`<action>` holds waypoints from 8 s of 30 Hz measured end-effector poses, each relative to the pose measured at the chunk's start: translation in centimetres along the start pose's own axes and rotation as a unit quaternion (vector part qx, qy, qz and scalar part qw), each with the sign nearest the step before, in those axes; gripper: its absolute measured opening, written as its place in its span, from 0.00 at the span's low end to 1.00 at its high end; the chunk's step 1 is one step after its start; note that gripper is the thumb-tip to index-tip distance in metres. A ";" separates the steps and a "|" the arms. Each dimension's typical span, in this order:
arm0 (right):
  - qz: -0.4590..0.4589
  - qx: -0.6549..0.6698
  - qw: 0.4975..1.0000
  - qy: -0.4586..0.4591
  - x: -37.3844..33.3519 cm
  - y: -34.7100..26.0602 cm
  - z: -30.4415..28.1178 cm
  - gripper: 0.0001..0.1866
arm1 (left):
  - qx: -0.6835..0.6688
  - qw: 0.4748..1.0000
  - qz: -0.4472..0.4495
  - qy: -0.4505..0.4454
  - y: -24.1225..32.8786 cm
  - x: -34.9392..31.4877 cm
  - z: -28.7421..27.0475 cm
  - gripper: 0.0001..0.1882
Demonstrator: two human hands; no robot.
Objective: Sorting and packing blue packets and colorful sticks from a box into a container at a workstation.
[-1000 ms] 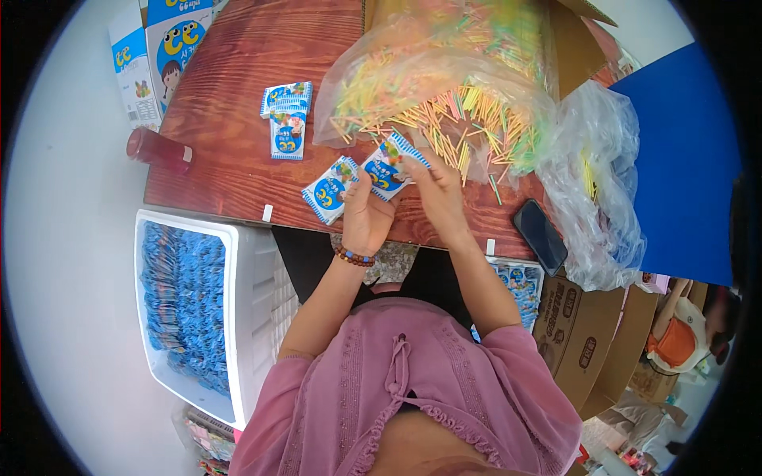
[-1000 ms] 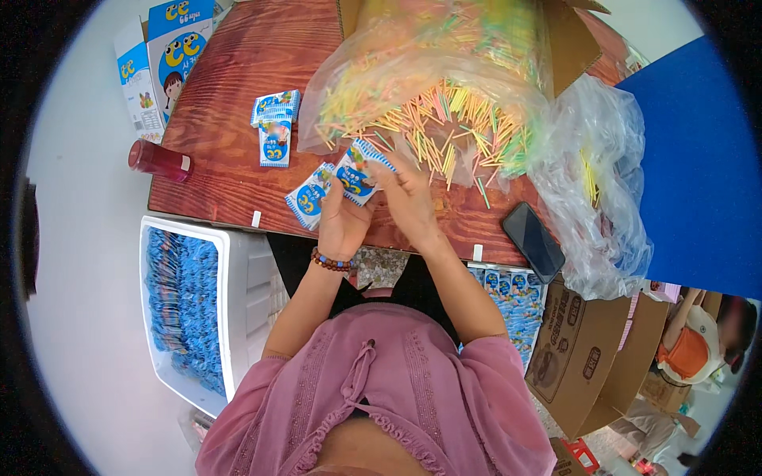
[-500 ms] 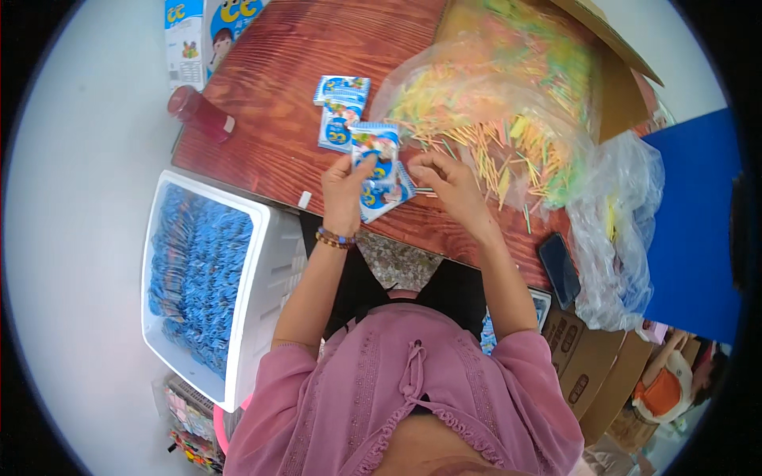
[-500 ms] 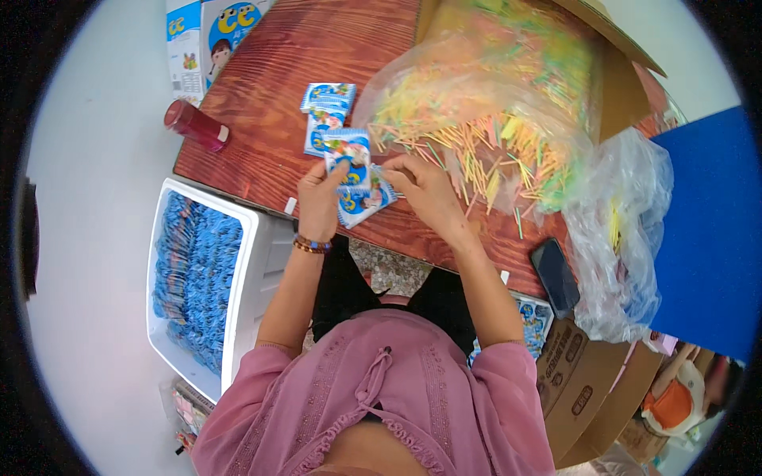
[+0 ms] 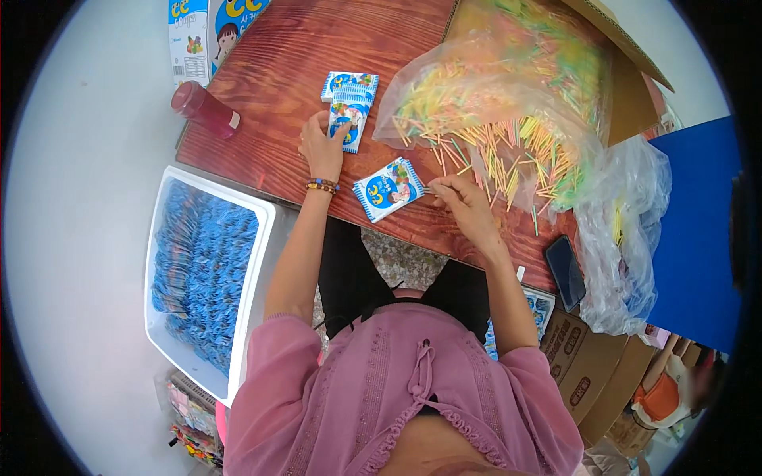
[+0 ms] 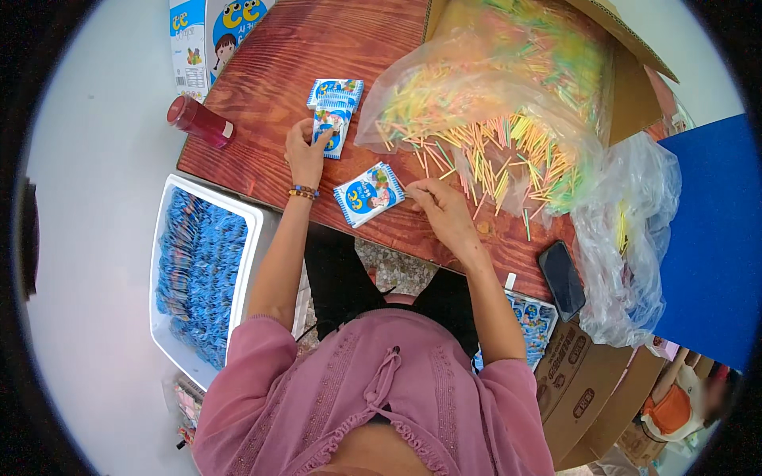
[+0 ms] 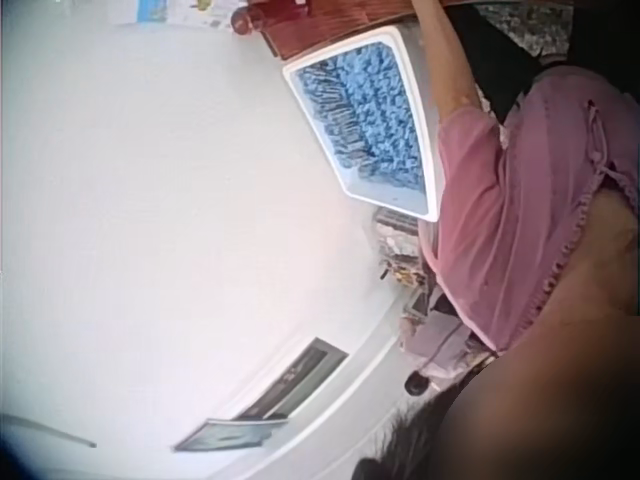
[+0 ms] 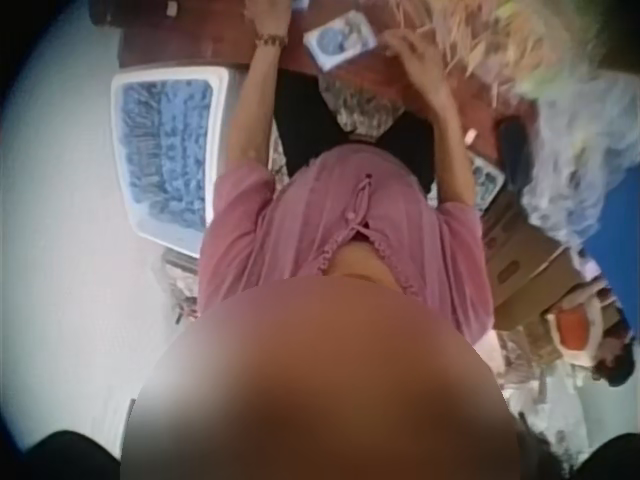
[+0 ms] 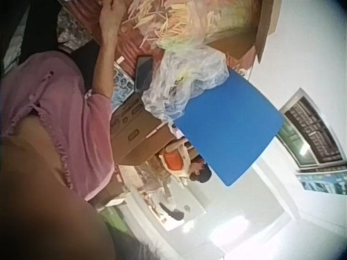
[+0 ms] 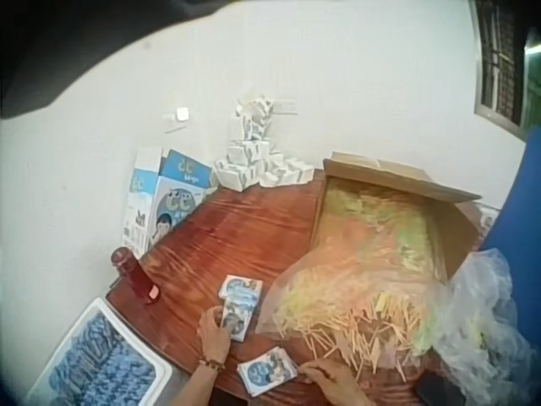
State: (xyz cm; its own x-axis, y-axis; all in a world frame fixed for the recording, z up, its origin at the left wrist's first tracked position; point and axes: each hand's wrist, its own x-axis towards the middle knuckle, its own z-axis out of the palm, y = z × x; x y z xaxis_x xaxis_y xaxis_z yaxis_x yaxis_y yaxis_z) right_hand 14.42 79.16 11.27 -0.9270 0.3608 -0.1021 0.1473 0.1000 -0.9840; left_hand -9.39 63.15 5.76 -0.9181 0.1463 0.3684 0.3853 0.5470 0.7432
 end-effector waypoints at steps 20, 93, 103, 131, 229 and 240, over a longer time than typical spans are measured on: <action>-0.141 -0.294 0.943 0.066 6.7 -0.6 3.8 0.15 | 0.009 0.990 0.027 -0.135 3.0 -9.1 -6.1 0.12; -0.016 -0.139 0.963 0.229 2.4 1.9 -15.0 0.11 | -0.562 0.692 -0.381 -0.245 12.0 -15.5 0.0 0.09; 0.118 -0.503 0.769 0.376 7.9 2.3 -15.1 0.24 | -0.560 0.690 -0.380 -0.257 11.2 -15.8 0.2 0.09; 0.086 0.030 0.977 0.191 6.4 4.8 -19.3 0.13 | -0.564 0.699 -0.344 -0.273 10.6 -16.2 0.7 0.07; -0.152 -0.081 0.949 0.263 4.8 6.5 -12.3 0.04 | -0.557 0.706 -0.338 -0.278 11.0 -16.1 0.4 0.06; -0.138 -0.108 0.957 0.232 4.4 6.0 -12.3 0.06 | -0.548 0.707 -0.344 -0.285 10.8 -16.2 0.2 0.05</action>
State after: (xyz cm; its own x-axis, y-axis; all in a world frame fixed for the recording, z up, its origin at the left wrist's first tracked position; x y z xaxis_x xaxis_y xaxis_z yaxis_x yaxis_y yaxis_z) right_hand 15.46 92.70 6.73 -0.6947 0.6619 0.2815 0.0339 0.4211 -0.9064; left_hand 9.59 66.86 7.75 -0.6907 0.6361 -0.3440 -0.6177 -0.2715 0.7381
